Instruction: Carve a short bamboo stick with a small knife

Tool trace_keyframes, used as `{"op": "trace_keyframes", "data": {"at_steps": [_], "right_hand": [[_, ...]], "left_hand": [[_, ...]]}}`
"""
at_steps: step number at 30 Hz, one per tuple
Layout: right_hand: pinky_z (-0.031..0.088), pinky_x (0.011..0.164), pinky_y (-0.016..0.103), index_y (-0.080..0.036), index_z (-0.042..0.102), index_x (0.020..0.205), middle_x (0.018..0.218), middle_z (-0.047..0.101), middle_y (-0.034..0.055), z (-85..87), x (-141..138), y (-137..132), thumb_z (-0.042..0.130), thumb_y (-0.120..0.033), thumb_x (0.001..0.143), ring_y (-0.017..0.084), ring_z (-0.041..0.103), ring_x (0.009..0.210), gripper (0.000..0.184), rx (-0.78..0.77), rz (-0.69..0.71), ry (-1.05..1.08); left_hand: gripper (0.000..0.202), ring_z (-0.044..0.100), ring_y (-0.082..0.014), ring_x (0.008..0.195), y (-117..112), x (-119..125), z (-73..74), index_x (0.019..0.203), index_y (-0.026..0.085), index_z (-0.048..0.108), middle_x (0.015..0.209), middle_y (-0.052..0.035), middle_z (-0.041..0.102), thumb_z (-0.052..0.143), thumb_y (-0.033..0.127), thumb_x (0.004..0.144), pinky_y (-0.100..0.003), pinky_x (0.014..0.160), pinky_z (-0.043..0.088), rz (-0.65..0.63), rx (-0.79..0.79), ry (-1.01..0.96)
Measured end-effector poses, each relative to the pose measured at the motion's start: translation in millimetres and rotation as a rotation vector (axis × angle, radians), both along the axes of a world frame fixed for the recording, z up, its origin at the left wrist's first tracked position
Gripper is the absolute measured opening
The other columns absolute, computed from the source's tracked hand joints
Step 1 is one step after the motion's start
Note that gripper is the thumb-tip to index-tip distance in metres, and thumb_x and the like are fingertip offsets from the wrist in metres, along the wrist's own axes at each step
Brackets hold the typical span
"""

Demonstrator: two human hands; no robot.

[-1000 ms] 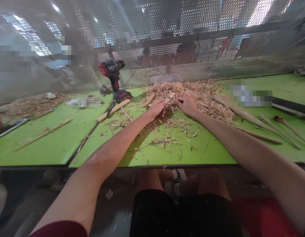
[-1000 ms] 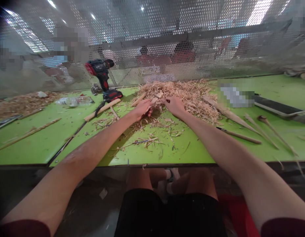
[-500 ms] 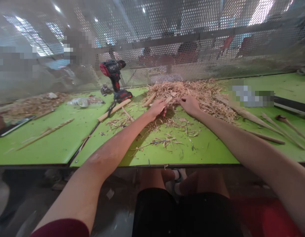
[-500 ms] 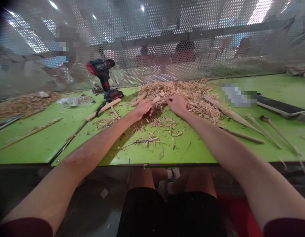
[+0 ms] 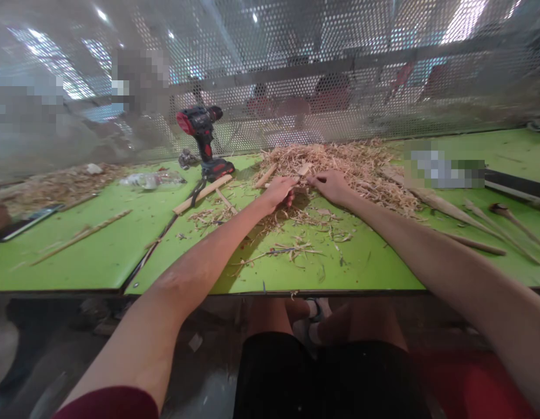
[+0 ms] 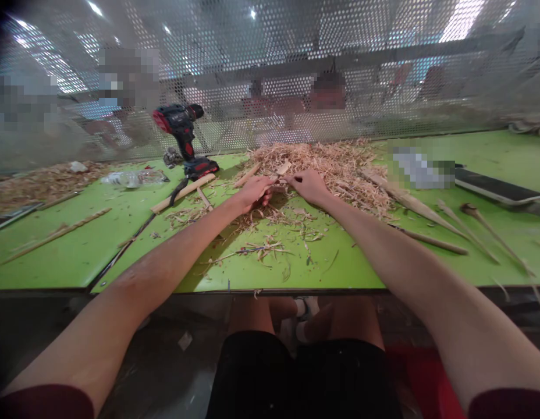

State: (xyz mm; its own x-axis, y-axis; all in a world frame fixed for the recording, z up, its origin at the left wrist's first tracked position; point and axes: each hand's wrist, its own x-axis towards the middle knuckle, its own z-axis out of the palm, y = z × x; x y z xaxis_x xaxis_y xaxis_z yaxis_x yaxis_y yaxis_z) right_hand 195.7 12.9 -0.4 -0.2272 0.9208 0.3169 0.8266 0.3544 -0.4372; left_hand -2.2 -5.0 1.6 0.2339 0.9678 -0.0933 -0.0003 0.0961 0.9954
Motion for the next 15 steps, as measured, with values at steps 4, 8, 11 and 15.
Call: {"op": "trace_keyframes", "data": {"at_steps": [4,8,11,15], "right_hand": [[0.032,0.066,0.031,-0.019,0.057,0.068,0.07,0.061,0.0071,-0.2,-0.7,-0.9,0.039,-0.073,0.105,0.018,0.048,0.069,0.068,0.011,0.018,-0.013],[0.032,0.064,0.031,-0.019,0.058,0.067,0.069,0.062,0.008,-0.4,0.5,0.3,0.04,-0.072,0.105,0.019,0.049,0.067,0.068,0.005,-0.097,0.001],[0.032,0.066,0.031,-0.019,0.056,0.066,0.066,0.057,0.0057,-1.6,0.6,1.7,0.038,-0.075,0.104,0.018,0.048,0.068,0.07,0.019,-0.009,0.01],[0.032,0.066,0.031,-0.019,0.061,0.07,0.068,0.058,0.0057,-3.2,0.0,2.5,0.038,-0.075,0.104,0.018,0.047,0.068,0.07,0.02,0.031,-0.008]], "left_hand": [[0.035,0.045,-0.0061,0.043,0.0,-0.2,0.2,0.074,0.021,0.047,0.052,0.0072,0.045,0.056,0.017,0.108,-0.019,0.042,0.033,-0.002,0.01,0.012],[0.034,0.045,-0.0064,0.044,1.4,-0.5,-1.2,0.076,0.021,0.047,0.053,0.0072,0.046,0.065,0.023,0.105,-0.018,0.043,0.033,0.001,0.008,0.003],[0.034,0.045,-0.0071,0.044,2.1,-0.1,-2.2,0.076,0.022,0.048,0.053,0.006,0.048,0.069,0.024,0.103,-0.02,0.043,0.032,0.013,0.003,-0.006],[0.031,0.045,-0.0071,0.044,1.6,0.6,-2.0,0.078,0.021,0.052,0.053,0.0052,0.048,0.067,0.023,0.104,-0.02,0.043,0.032,0.008,0.016,-0.004]]}}
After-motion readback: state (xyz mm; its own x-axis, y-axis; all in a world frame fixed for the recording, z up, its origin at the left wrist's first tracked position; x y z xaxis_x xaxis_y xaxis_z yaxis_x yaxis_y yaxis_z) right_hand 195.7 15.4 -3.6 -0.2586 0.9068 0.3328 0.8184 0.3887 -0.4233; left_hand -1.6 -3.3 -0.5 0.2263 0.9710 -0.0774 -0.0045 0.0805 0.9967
